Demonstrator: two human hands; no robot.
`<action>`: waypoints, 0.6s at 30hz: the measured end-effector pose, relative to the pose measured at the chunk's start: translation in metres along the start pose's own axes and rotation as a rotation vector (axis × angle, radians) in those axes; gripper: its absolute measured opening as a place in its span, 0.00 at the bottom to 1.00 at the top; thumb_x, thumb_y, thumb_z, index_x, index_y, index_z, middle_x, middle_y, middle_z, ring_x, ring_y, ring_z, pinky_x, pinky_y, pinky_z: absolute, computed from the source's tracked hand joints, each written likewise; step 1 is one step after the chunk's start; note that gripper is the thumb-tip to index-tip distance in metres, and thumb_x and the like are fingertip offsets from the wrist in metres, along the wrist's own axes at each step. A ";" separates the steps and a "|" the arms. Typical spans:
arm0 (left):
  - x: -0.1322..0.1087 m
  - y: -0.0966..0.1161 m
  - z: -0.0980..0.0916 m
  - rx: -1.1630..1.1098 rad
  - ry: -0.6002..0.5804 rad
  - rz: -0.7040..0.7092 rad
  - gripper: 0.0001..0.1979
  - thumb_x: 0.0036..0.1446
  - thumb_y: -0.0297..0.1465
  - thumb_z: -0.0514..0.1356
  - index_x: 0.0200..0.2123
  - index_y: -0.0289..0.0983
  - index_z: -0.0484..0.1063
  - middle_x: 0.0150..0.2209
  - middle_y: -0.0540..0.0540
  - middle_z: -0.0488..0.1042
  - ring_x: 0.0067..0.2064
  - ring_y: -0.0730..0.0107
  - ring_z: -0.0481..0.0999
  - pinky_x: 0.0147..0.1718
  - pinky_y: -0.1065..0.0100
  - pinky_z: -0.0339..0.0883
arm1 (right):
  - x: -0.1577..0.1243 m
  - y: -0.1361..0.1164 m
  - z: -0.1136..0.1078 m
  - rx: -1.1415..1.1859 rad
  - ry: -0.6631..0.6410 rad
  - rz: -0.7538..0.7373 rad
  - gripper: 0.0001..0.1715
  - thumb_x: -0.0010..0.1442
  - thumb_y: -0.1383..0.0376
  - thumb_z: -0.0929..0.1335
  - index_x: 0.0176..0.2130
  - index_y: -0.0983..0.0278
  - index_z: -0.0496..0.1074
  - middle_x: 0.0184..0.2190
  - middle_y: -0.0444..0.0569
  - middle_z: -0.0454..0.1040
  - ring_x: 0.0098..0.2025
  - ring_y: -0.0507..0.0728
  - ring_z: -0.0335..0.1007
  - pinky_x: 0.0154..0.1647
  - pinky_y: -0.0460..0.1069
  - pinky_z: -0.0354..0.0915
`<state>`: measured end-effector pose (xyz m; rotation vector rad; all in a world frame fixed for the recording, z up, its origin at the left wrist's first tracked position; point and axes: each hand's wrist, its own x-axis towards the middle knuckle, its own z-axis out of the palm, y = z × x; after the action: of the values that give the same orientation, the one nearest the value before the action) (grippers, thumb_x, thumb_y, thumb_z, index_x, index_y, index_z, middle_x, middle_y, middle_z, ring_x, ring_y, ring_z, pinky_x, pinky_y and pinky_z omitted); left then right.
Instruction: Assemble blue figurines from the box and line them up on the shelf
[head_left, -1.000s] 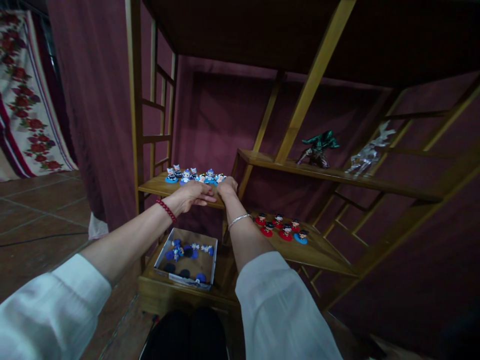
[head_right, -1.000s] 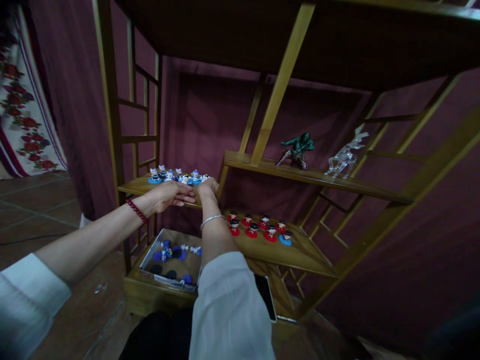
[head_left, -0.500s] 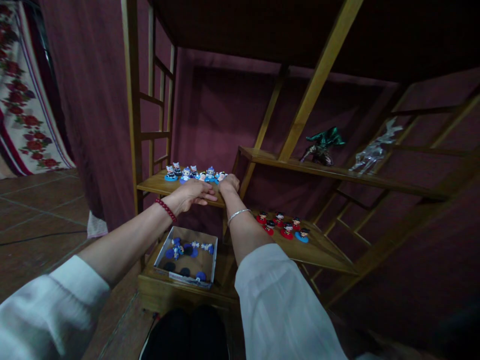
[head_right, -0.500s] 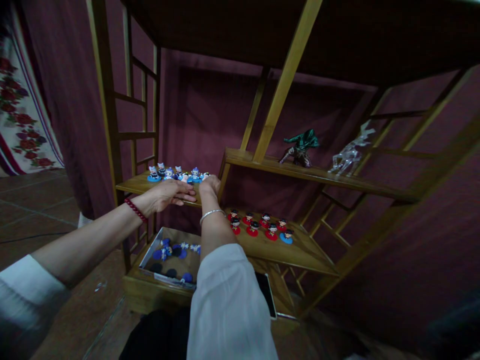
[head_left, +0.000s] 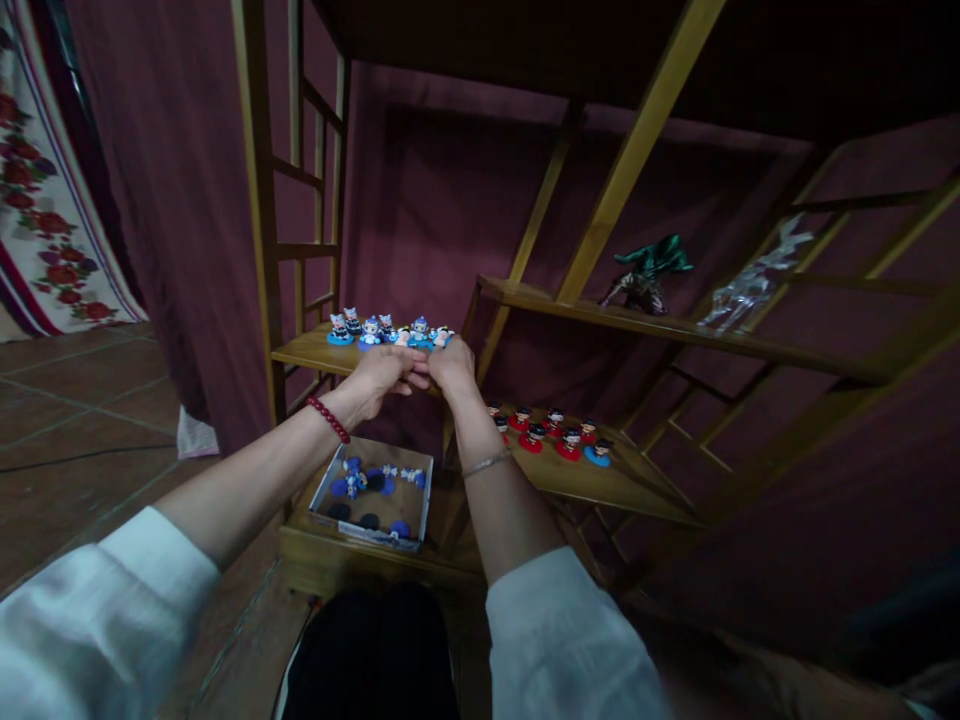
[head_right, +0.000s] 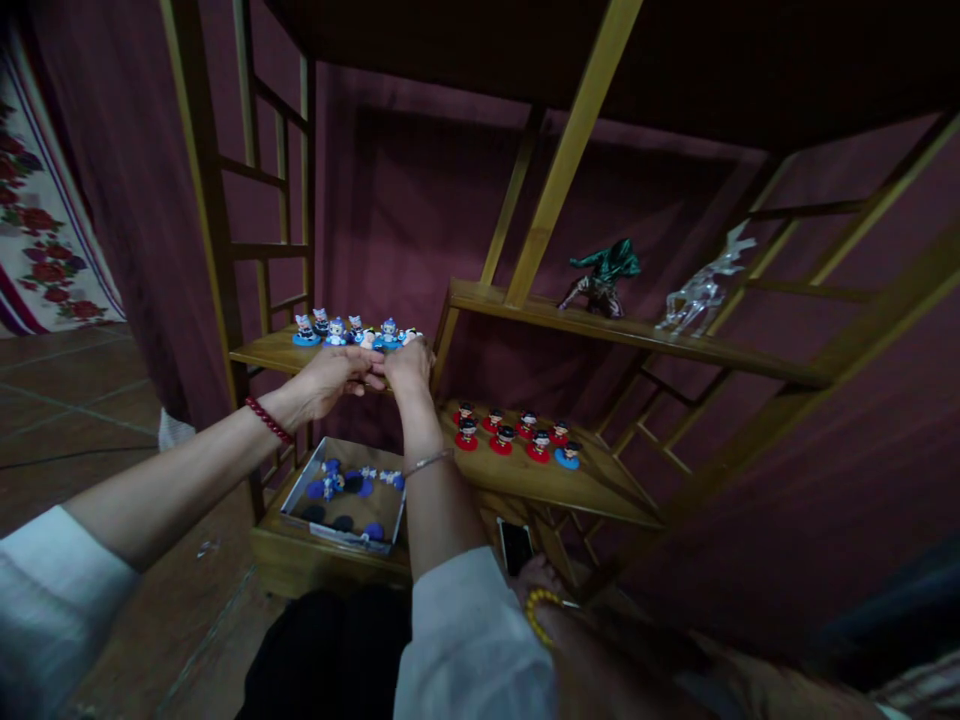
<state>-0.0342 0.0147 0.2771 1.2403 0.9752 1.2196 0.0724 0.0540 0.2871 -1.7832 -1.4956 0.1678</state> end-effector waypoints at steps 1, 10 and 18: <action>-0.002 -0.002 -0.001 -0.004 -0.005 0.025 0.09 0.50 0.19 0.50 0.32 0.31 0.68 0.32 0.43 0.75 0.22 0.79 0.72 0.16 0.79 0.58 | -0.010 0.002 -0.002 -0.003 0.039 -0.062 0.20 0.54 0.70 0.63 0.48 0.74 0.67 0.45 0.61 0.71 0.49 0.60 0.66 0.48 0.48 0.61; -0.025 -0.036 -0.018 0.185 -0.150 -0.038 0.08 0.48 0.20 0.52 0.25 0.32 0.70 0.26 0.45 0.74 0.22 0.79 0.70 0.17 0.79 0.58 | -0.111 0.062 0.036 0.341 0.320 -0.645 0.20 0.59 0.71 0.54 0.45 0.64 0.68 0.43 0.52 0.72 0.50 0.54 0.64 0.53 0.52 0.59; -0.006 -0.158 -0.068 0.384 0.005 -0.377 0.06 0.44 0.19 0.54 0.25 0.33 0.68 0.21 0.48 0.71 0.18 0.78 0.67 0.16 0.78 0.55 | -0.149 0.154 0.120 0.105 -0.113 -0.337 0.22 0.55 0.74 0.56 0.43 0.63 0.71 0.42 0.51 0.73 0.48 0.54 0.66 0.51 0.49 0.62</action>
<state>-0.0814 0.0304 0.1119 1.2690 1.4199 0.7616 0.0814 -0.0196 0.0529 -1.4358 -1.8093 0.1754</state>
